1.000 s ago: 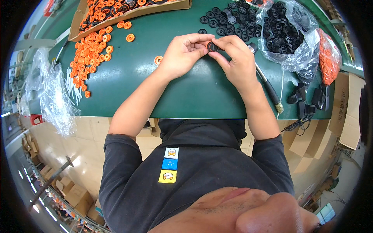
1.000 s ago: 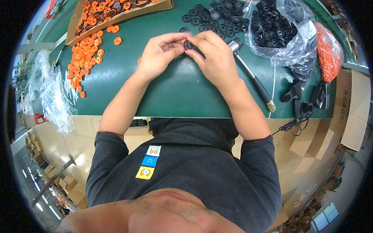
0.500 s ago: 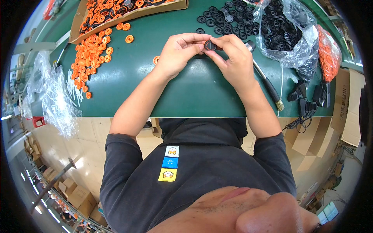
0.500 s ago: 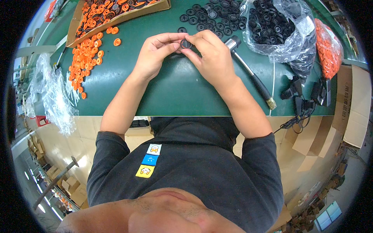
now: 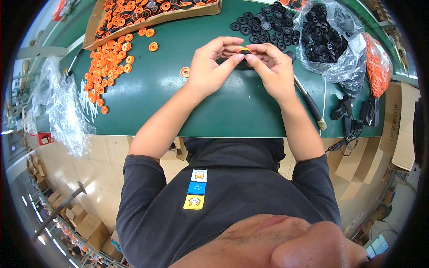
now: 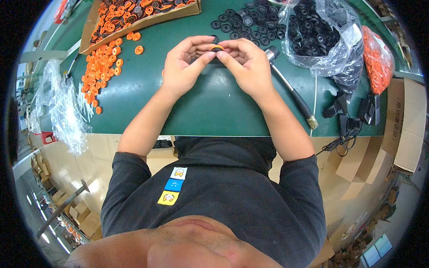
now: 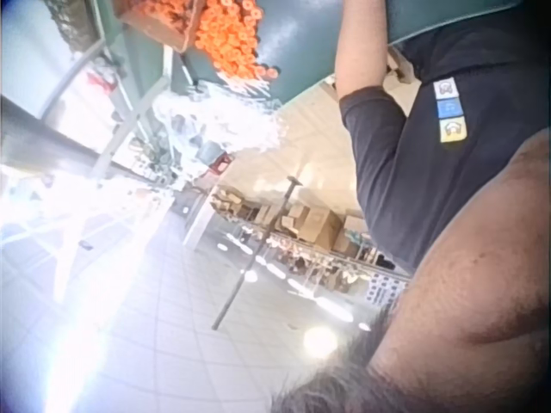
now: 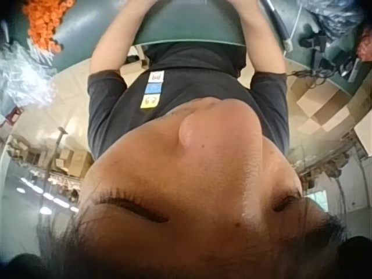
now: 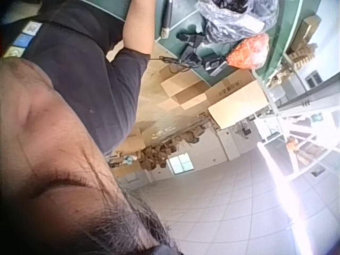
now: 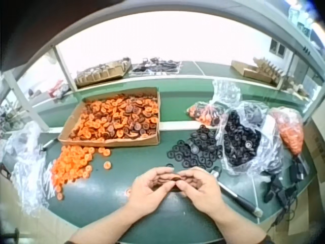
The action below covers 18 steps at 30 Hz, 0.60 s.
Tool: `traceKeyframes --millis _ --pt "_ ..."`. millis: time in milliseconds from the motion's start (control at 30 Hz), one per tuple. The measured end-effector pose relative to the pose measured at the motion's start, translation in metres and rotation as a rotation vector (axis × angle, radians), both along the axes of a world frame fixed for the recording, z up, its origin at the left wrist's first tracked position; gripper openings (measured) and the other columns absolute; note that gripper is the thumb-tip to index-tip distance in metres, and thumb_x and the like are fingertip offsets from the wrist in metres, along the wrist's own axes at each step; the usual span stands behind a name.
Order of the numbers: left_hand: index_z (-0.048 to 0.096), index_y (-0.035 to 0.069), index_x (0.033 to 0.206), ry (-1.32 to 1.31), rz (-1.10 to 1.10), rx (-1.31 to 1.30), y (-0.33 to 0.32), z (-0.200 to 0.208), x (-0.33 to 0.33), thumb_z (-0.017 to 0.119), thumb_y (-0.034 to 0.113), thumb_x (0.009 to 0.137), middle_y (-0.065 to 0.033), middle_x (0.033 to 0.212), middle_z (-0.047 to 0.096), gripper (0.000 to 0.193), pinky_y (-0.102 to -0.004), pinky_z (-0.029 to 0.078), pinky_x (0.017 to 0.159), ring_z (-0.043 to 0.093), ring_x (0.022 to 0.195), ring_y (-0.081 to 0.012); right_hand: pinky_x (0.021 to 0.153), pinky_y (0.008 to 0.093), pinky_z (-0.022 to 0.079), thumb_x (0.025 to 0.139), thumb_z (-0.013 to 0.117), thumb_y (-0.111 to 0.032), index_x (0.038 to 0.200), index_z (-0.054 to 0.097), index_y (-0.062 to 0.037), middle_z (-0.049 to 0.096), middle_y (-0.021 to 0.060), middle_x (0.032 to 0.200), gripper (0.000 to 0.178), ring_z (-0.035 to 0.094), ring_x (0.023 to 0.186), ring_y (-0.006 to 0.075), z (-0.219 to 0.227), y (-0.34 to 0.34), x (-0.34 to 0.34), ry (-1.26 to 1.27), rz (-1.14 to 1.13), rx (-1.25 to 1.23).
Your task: The person assembles plastic components by fitting orange rings and black inserts together by hand and tapping them with a mallet, then arranges the pieces on the table.
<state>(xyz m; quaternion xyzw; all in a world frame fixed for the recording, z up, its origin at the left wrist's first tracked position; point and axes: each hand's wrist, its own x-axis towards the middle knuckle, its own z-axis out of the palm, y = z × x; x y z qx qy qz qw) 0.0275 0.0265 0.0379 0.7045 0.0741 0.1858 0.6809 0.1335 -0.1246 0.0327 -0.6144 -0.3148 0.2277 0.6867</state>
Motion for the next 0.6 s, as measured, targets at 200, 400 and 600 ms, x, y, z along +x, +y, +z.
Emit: traceKeyframes --millis 200,400,600 --pt "0.063 -0.005 0.118 -0.011 0.043 0.030 -0.002 0.003 -0.003 0.069 0.005 0.093 -0.0109 0.109 0.071 0.028 -0.0270 0.053 0.091 0.067 0.101 -0.0150 0.082 0.0237 0.054 0.090 0.073 -0.004 0.111 0.069 0.0024 0.063 0.0052 0.100 0.023 0.064 0.090 0.0107 0.000 0.001 -0.002 0.031 0.031 0.037" --pt "0.066 -0.006 0.111 -0.015 0.066 -0.135 -0.003 -0.004 0.000 0.068 0.003 0.092 -0.0116 0.100 0.073 0.021 -0.0264 0.056 0.083 0.069 0.090 -0.0140 0.077 0.0230 0.054 0.091 0.071 -0.004 0.109 0.068 0.0020 0.063 0.0039 0.096 0.019 0.064 0.085 0.0101 -0.005 0.002 -0.004 0.063 0.025 0.041" --pt "0.066 -0.005 0.113 0.035 0.039 -0.197 -0.002 -0.001 0.001 0.069 0.002 0.092 -0.0101 0.102 0.072 0.023 -0.0252 0.055 0.084 0.068 0.093 -0.0127 0.073 0.0248 0.056 0.092 0.070 -0.004 0.109 0.067 0.0027 0.066 0.0046 0.093 0.019 0.066 0.079 0.0109 -0.003 0.001 -0.006 0.053 0.016 0.032"
